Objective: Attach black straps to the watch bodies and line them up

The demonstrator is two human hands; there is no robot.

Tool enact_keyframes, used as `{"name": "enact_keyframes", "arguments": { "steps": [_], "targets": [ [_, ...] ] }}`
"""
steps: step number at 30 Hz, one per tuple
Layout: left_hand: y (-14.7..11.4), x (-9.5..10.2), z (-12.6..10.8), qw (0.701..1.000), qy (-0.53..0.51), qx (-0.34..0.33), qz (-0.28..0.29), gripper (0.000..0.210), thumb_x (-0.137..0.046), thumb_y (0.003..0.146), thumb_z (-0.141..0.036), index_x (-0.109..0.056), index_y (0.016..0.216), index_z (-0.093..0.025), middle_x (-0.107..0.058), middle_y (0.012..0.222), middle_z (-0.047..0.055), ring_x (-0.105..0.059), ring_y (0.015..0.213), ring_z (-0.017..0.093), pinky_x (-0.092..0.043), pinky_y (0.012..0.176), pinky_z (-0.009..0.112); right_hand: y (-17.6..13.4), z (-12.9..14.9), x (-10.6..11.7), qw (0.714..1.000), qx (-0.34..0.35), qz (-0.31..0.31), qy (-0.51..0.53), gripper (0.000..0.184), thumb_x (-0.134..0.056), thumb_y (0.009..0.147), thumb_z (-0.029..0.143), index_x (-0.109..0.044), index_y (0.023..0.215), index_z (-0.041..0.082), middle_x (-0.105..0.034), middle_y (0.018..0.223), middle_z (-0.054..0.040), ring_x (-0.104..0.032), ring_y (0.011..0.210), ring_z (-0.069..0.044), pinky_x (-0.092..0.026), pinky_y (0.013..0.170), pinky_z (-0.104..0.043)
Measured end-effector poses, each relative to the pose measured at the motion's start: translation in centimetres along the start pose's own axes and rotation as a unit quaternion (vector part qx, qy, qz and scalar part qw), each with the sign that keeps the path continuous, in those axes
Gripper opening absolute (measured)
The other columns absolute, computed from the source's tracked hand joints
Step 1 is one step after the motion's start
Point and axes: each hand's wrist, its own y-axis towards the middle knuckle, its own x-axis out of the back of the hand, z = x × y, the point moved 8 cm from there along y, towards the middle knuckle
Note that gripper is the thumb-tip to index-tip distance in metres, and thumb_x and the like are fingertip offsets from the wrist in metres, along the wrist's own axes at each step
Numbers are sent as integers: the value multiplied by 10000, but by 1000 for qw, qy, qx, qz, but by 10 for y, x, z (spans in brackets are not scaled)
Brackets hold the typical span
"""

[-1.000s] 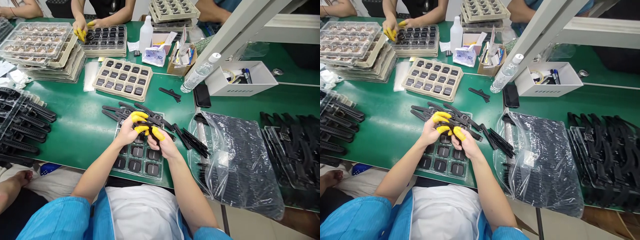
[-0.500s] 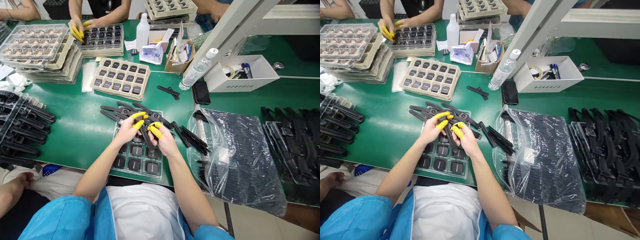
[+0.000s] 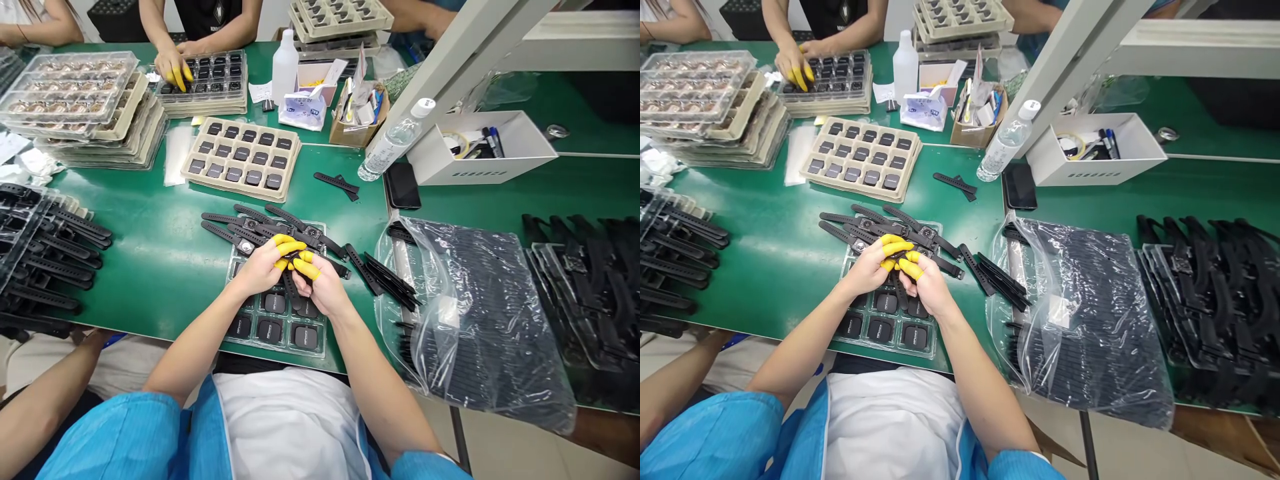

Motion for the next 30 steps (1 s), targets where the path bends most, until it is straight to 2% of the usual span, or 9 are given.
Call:
{"name": "enact_keyframes", "arguments": {
  "steps": [4, 12, 16, 20, 25, 28, 30],
  "targets": [
    [-1, 0, -2, 1000, 12, -5, -13, 552, -411, 944, -36, -598, 1431, -217, -642, 1336, 113, -603, 1310, 207, -530, 1136, 373, 1, 1, -3, 999, -3, 9, 38, 391, -836, 815, 479, -557, 857, 208, -476, 502, 85, -278, 414, -61, -222, 409, -181],
    [-1, -2, -12, 998, 10, -35, 58, 486, -359, 1059, -223, -451, 1536, -198, -582, 1378, 154, -592, 1299, 249, -547, 1123, 454, 1, -1, 1, 998, -11, -1, 62, 412, -847, 803, 484, -539, 821, 210, -458, 506, 83, -269, 412, -59, -202, 397, -179],
    [-1, -5, -8, 994, 81, -18, 76, 449, -399, 1045, -233, -514, 1474, -166, -598, 1303, 160, -611, 1241, 252, -572, 1077, 437, 2, -4, 5, 999, -33, -12, 35, 446, -856, 780, 515, -530, 830, 214, -444, 501, 93, -249, 416, -56, -190, 396, -173],
    [-3, -9, -2, 985, 139, -2, 106, 433, -470, 1019, -261, -571, 1422, -141, -614, 1253, 170, -620, 1203, 280, -581, 1051, 471, 3, -8, 9, 998, -57, -15, 3, 471, -854, 768, 536, -506, 813, 222, -422, 493, 102, -235, 419, -56, -190, 396, -171],
    [-1, -5, -6, 993, 56, -11, 100, 435, -410, 1049, -237, -538, 1460, -173, -630, 1309, 159, -607, 1268, 263, -561, 1095, 455, 2, -5, 7, 999, -47, 1, -7, 464, -838, 784, 563, -542, 867, 216, -437, 485, 102, -241, 411, -61, -195, 393, -181],
    [2, -2, -10, 997, 12, 2, 82, 480, -502, 1040, -289, -492, 1512, -196, -623, 1377, 159, -610, 1301, 268, -553, 1113, 450, 1, 1, 8, 1000, -14, 4, -24, 478, -816, 809, 607, -541, 898, 226, -446, 492, 105, -275, 406, -72, -235, 401, -197],
    [3, 2, -11, 998, -12, 18, 56, 567, -560, 1022, -303, -426, 1565, -209, -630, 1405, 151, -633, 1293, 257, -556, 1112, 425, 1, 8, 11, 997, 29, -5, -75, 487, -785, 832, 649, -541, 917, 236, -472, 516, 98, -335, 412, -89, -286, 417, -218]
  ]
}}
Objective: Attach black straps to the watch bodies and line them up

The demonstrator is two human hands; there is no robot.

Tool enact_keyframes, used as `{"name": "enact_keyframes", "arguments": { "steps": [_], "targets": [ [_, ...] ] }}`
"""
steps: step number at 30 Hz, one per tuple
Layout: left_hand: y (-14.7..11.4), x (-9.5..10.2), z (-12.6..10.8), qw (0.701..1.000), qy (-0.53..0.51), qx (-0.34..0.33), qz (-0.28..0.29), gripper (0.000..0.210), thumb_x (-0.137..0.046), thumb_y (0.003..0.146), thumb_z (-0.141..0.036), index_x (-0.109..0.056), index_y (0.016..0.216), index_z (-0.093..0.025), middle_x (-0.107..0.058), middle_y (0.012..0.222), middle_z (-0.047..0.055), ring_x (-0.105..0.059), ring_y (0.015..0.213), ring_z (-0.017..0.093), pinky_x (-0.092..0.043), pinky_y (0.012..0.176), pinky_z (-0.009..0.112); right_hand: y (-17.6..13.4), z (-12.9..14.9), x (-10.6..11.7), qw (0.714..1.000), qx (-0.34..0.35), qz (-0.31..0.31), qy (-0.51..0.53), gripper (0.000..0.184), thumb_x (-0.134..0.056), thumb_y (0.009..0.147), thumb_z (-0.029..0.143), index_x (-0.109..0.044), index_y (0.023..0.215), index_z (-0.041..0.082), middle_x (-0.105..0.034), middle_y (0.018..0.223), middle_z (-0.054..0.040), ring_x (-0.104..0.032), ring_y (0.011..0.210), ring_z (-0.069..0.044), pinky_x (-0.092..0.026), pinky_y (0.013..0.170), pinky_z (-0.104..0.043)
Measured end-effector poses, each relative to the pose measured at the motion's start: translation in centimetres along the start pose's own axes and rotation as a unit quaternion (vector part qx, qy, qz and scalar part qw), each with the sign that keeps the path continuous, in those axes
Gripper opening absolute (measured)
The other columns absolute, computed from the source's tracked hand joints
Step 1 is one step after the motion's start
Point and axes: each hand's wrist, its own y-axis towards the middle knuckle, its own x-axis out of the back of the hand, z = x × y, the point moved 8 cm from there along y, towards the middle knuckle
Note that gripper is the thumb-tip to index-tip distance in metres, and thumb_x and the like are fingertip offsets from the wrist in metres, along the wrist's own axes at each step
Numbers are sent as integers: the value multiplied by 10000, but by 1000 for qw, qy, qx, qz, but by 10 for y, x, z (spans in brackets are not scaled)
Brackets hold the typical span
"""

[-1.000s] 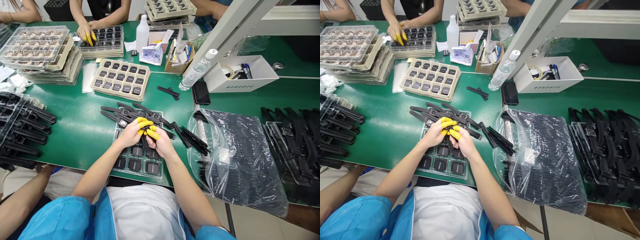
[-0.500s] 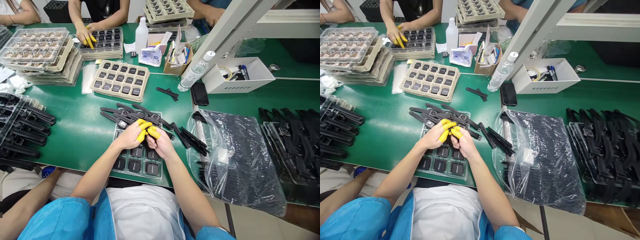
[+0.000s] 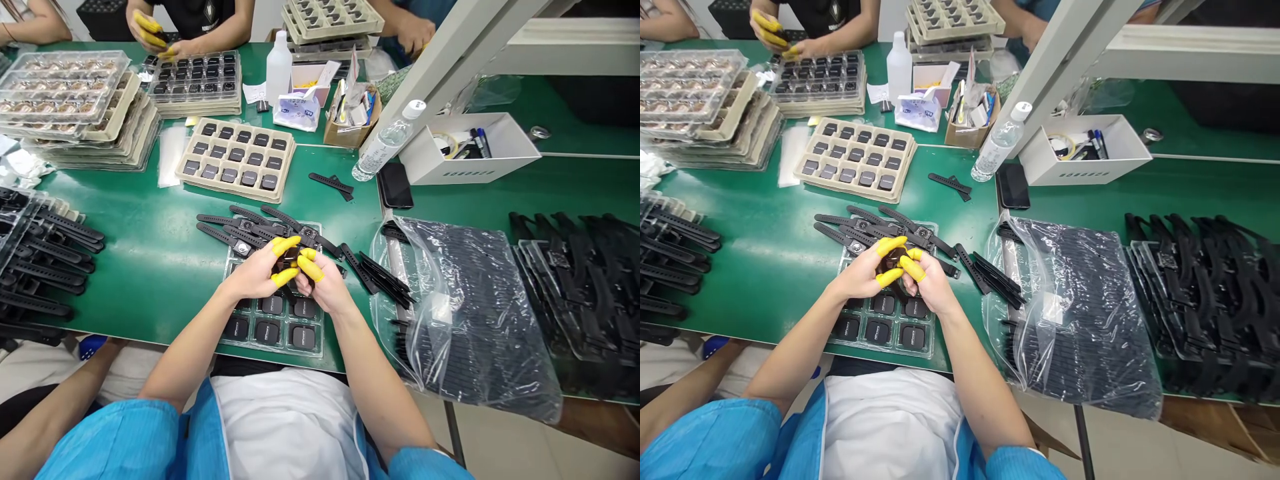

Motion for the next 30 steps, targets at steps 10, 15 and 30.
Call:
{"name": "enact_keyframes", "arguments": {
  "steps": [10, 15, 30],
  "targets": [
    [-5, 42, 15, 992, 84, 97, -7, 353, -604, 1004, -266, -620, 1352, -209, -773, 1169, 69, -726, 1047, 199, -580, 927, 336, -38, 50, 36, 850, 158, -30, -502, 281, -579, 1028, 448, -723, 1063, 209, -699, 933, -57, -642, 794, -217, -491, 727, -347],
    [-6, 23, 15, 951, 277, 63, 118, 245, -529, 1005, -147, -726, 1142, -197, -771, 1051, 72, -695, 1019, 233, -477, 916, 377, -77, 39, 65, 799, 123, -62, -586, 334, -478, 1046, 398, -737, 966, 202, -706, 942, -100, -662, 787, -239, -498, 706, -357],
    [0, 6, 28, 955, 262, 84, 110, 273, -526, 1026, -271, -786, 1020, -188, -584, 976, 80, -608, 861, 215, -499, 791, 353, -90, 10, 88, 815, 108, -166, -544, 301, -561, 993, 413, -782, 1053, 218, -795, 1026, -114, -714, 813, -285, -542, 739, -411]
  ]
}}
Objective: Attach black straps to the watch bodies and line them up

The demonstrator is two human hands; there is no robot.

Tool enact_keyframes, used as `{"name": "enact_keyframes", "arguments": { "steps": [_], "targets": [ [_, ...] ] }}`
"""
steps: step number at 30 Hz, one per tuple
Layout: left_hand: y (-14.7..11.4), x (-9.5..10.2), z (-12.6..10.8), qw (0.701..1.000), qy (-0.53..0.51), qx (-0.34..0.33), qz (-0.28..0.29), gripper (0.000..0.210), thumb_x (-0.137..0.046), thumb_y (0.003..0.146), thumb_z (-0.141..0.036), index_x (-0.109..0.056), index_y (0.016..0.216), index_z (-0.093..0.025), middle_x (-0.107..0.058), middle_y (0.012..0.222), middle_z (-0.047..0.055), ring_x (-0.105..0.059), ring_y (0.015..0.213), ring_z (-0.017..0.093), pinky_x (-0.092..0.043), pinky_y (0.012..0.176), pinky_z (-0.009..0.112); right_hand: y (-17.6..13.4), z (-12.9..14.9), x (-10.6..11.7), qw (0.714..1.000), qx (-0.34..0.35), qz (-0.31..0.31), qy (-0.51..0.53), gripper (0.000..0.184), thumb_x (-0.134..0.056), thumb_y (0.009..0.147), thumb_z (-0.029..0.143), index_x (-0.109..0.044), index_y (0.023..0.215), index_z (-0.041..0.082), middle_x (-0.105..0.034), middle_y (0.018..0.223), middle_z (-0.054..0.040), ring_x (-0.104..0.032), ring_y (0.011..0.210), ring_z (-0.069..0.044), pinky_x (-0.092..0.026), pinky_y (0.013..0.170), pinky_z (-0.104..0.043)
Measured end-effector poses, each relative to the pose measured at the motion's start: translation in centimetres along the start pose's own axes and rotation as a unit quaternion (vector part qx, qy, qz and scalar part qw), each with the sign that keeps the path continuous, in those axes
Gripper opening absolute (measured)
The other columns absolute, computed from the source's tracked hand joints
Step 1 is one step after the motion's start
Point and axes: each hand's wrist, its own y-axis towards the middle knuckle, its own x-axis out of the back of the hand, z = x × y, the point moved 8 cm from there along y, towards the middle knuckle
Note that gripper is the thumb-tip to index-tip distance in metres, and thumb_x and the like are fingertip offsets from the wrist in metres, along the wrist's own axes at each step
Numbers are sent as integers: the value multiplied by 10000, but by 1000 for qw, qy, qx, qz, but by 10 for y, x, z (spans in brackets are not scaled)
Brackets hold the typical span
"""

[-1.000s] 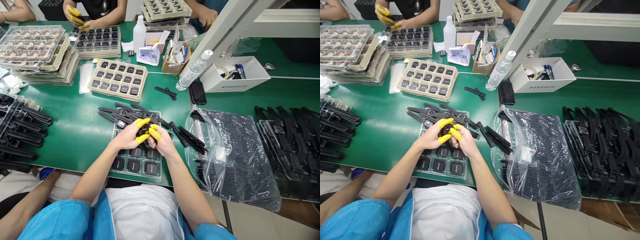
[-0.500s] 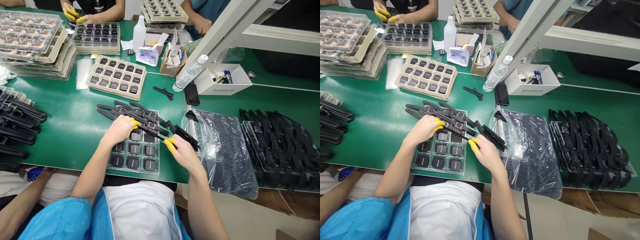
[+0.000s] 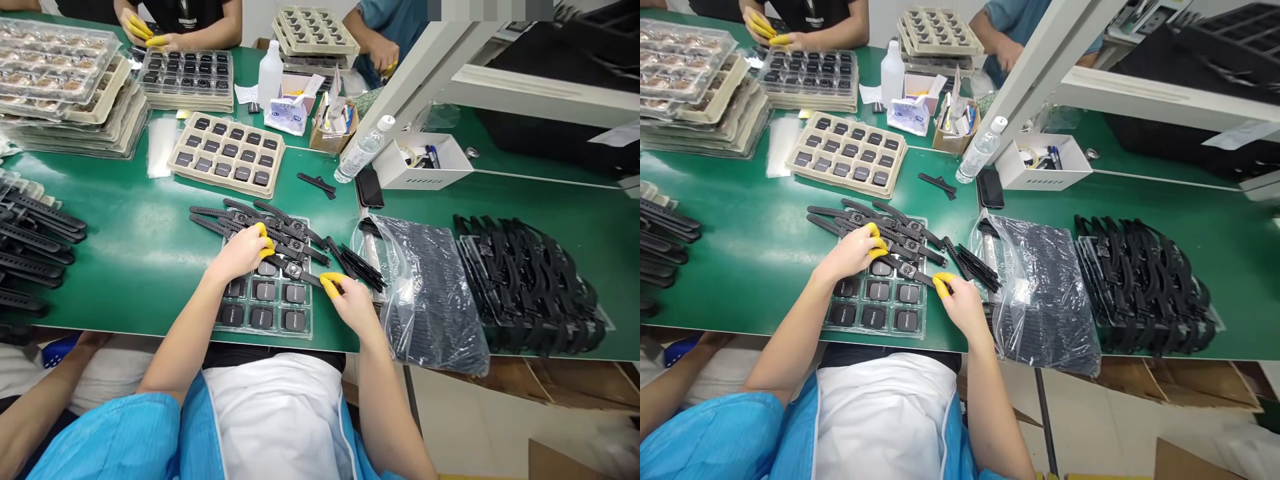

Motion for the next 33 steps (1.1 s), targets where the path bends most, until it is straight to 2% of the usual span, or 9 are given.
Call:
{"name": "enact_keyframes", "arguments": {
  "steps": [6, 8, 10, 14, 17, 21, 27, 30, 33],
  "targets": [
    [4, 4, -7, 998, 25, -13, -53, 254, -536, 1029, -292, -748, 1045, -153, -624, 1141, 147, -587, 1078, 288, -511, 939, 427, -4, -4, 4, 999, -3, -38, -33, 325, -535, 1014, 429, -768, 1050, 205, -724, 998, -107, -638, 746, -241, -513, 705, -381],
    [-3, 14, -11, 995, 36, -6, -87, 245, -544, 1026, -299, -736, 1041, -149, -628, 1249, 169, -571, 1135, 312, -500, 973, 459, -7, -9, 14, 994, -8, -95, -53, 338, -529, 1014, 440, -753, 1083, 196, -681, 1053, -124, -636, 829, -257, -518, 727, -384],
    [-15, 24, -16, 992, 58, 15, -110, 260, -529, 1034, -312, -732, 1028, -151, -657, 1225, 164, -581, 1115, 312, -507, 945, 454, -9, -15, 26, 982, -20, -162, -96, 349, -530, 1001, 435, -737, 1119, 180, -647, 1107, -150, -627, 977, -301, -526, 817, -420],
    [-43, 14, -32, 994, 93, 32, -51, 277, -520, 1034, -311, -749, 971, -169, -703, 966, 122, -616, 950, 294, -514, 798, 420, -4, -31, 29, 964, -61, -172, -193, 355, -534, 972, 413, -714, 1154, 168, -611, 1117, -172, -572, 1074, -354, -508, 873, -473],
    [-55, -3, -39, 993, 108, 39, -11, 209, -565, 990, -245, -754, 992, -156, -715, 1003, 149, -622, 989, 331, -507, 773, 431, 0, -40, 26, 960, -79, -172, -207, 362, -536, 966, 401, -701, 1179, 160, -599, 1130, -178, -565, 1067, -356, -505, 849, -462],
    [-56, -12, -38, 991, 129, 31, -4, 213, -564, 963, -225, -740, 1043, -134, -709, 1069, 193, -603, 1040, 375, -499, 778, 466, 3, -45, 26, 961, -71, -185, -194, 332, -516, 976, 377, -708, 1140, 162, -618, 1105, -179, -577, 1020, -343, -493, 864, -453],
    [-36, -11, -38, 988, 155, -15, 0, 167, -590, 934, -261, -721, 908, -161, -682, 968, 173, -594, 991, 353, -494, 809, 467, 3, -52, 32, 969, -98, -200, -105, 337, -427, 1007, 372, -690, 1044, 164, -670, 1040, -174, -611, 902, -302, -484, 826, -431],
    [-31, -10, -37, 988, 154, -12, 12, 231, -550, 979, -287, -713, 869, -165, -689, 960, 165, -607, 972, 336, -502, 808, 454, 0, -47, 46, 962, -110, -248, 16, 366, -481, 1016, 501, -649, 1057, 178, -669, 973, -117, -614, 833, -257, -504, 787, -400],
    [-34, 1, -35, 993, 113, -10, 30, 207, -544, 986, -266, -696, 882, -171, -706, 948, 148, -634, 968, 320, -509, 812, 431, -4, -22, 72, 930, -63, -348, 96, 409, -591, 965, 617, -616, 984, 209, -616, 993, -85, -611, 869, -229, -524, 801, -373]
  ]
}}
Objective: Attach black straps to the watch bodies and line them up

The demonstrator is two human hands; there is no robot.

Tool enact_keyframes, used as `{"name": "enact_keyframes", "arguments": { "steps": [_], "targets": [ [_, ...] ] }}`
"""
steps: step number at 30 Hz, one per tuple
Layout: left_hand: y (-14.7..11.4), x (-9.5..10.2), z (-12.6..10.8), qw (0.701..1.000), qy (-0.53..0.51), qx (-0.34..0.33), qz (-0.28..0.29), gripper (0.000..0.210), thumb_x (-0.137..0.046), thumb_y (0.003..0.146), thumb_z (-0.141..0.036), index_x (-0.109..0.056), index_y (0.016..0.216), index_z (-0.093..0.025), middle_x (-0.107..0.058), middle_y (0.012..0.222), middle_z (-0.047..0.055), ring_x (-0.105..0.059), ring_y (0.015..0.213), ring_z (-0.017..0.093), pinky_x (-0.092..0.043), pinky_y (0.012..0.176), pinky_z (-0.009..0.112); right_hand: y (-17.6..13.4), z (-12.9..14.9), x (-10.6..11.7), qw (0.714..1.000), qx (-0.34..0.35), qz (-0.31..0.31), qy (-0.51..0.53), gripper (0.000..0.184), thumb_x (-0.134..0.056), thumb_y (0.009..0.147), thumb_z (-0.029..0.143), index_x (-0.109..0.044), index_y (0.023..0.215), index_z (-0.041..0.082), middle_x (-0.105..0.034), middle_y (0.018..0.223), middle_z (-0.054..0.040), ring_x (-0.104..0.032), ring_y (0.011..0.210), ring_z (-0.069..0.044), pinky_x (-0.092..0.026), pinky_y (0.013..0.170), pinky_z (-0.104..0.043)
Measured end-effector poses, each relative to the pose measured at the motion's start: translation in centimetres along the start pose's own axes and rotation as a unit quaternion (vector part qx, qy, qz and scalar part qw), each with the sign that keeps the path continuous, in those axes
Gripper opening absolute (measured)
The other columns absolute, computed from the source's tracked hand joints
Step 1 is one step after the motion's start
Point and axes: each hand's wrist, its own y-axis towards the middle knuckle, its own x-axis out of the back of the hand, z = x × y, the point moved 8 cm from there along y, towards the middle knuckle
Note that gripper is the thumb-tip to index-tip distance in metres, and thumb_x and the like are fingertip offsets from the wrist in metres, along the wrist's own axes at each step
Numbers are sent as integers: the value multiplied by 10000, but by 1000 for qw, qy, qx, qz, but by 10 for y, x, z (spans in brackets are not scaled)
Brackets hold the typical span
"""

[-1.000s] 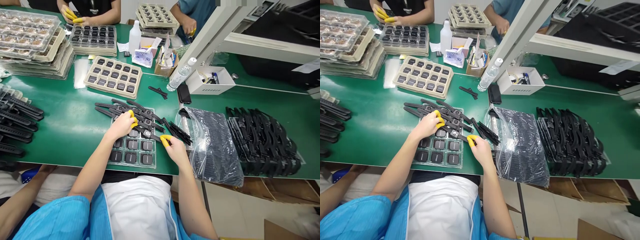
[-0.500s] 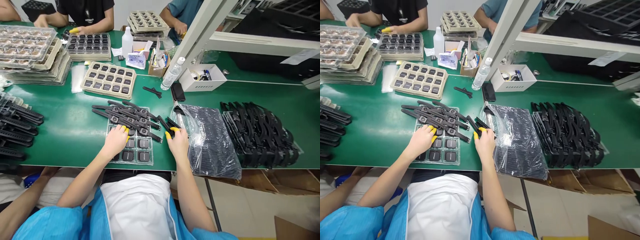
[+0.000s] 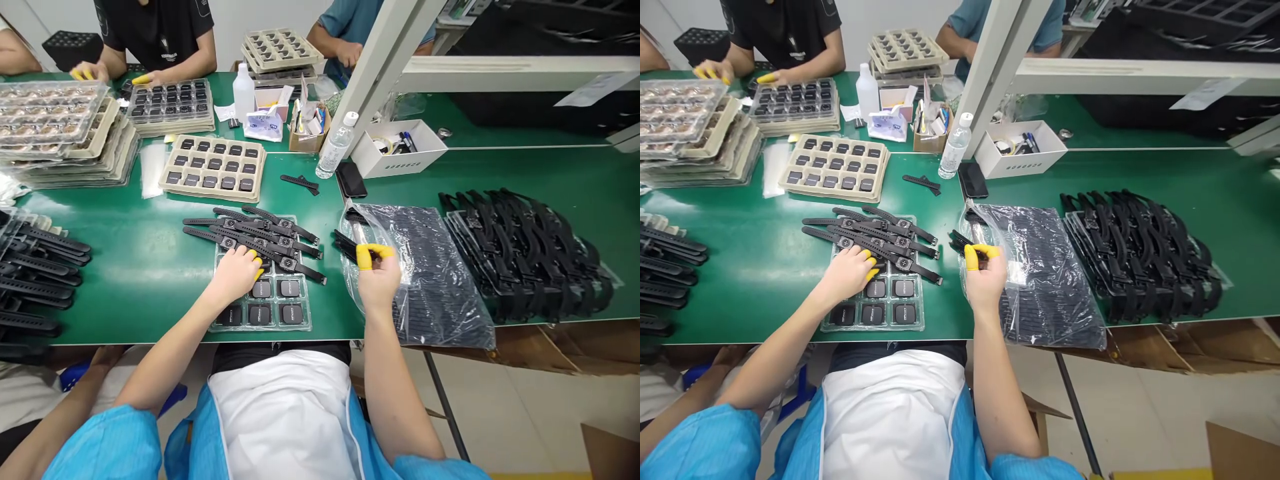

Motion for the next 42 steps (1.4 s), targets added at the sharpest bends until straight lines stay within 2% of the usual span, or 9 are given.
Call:
{"name": "enact_keyframes", "arguments": {
  "steps": [3, 6, 10, 13, 16, 24, 31, 35, 42],
  "targets": [
    [-5, 18, 19, 992, -114, 54, 2, 151, -548, 991, -303, -658, 993, -200, -704, 865, 83, -653, 810, 256, -500, 732, 369, 4, 32, 0, 991, -5, -31, 131, 455, -640, 920, 690, -570, 907, 240, -581, 960, -61, -614, 863, -222, -537, 775, -364],
    [-2, 26, 40, 942, -313, 111, -46, 202, -520, 1001, -313, -531, 1176, -214, -716, 925, 49, -633, 684, 181, -498, 669, 321, -10, 56, -55, 925, -124, 136, 334, 506, -648, 894, 760, -540, 915, 266, -545, 767, 6, -546, 615, -171, -471, 547, -300],
    [18, 12, 39, 853, -507, 37, -117, 212, -445, 1033, -292, -383, 1225, -225, -698, 1045, 66, -662, 763, 135, -554, 712, 287, -54, 97, -135, 798, -215, 346, 445, 541, -721, 839, 769, -534, 935, 270, -428, 596, 79, -347, 445, -115, -309, 406, -236],
    [25, -1, 38, 851, -502, 5, -158, 332, -448, 1032, -297, -373, 1345, -212, -670, 1168, 116, -697, 932, 169, -603, 833, 331, -76, 114, -169, 736, -220, 431, 473, 483, -763, 850, 670, -529, 937, 256, -484, 628, 75, -385, 458, -105, -327, 405, -222],
    [22, -5, 38, 870, -465, -19, -163, 442, -451, 1009, -231, -423, 1449, -192, -637, 1364, 151, -671, 1210, 211, -577, 1033, 371, -88, 114, -182, 688, -228, 487, 487, 425, -756, 880, 596, -533, 948, 241, -521, 623, 77, -402, 440, -98, -322, 393, -213],
    [15, 10, 26, 918, -353, -110, -144, 535, -424, 933, -60, -593, 1416, -216, -672, 1394, 105, -635, 1301, 211, -542, 1116, 407, -91, 94, -177, 709, -250, 494, 436, 427, -777, 870, 575, -570, 896, 202, -623, 554, 39, -387, 353, -82, -308, 342, -205],
    [10, 15, 21, 905, -345, -113, -220, 449, -452, 1016, -105, -575, 1434, -216, -695, 1349, 117, -646, 1290, 214, -561, 1096, 404, -87, 88, -174, 676, -295, 483, 472, 385, -795, 880, 512, -585, 927, 193, -605, 533, 50, -365, 344, -76, -301, 329, -185],
    [8, 15, 23, 890, -360, -80, -268, 407, -515, 1021, -125, -587, 1411, -215, -715, 1295, 116, -682, 1215, 202, -579, 1054, 375, -79, 79, -170, 684, -293, 456, 489, 362, -775, 915, 501, -588, 933, 192, -566, 511, 68, -358, 348, -77, -288, 333, -179],
    [9, 8, 10, 909, -332, -131, -217, 521, -459, 986, -104, -533, 1491, -208, -680, 1356, 132, -652, 1274, 225, -573, 1069, 389, -86, 89, -167, 679, -240, 515, 465, 418, -766, 911, 555, -622, 888, 163, -625, 515, 20, -423, 340, -85, -289, 353, -189]
  ]
}}
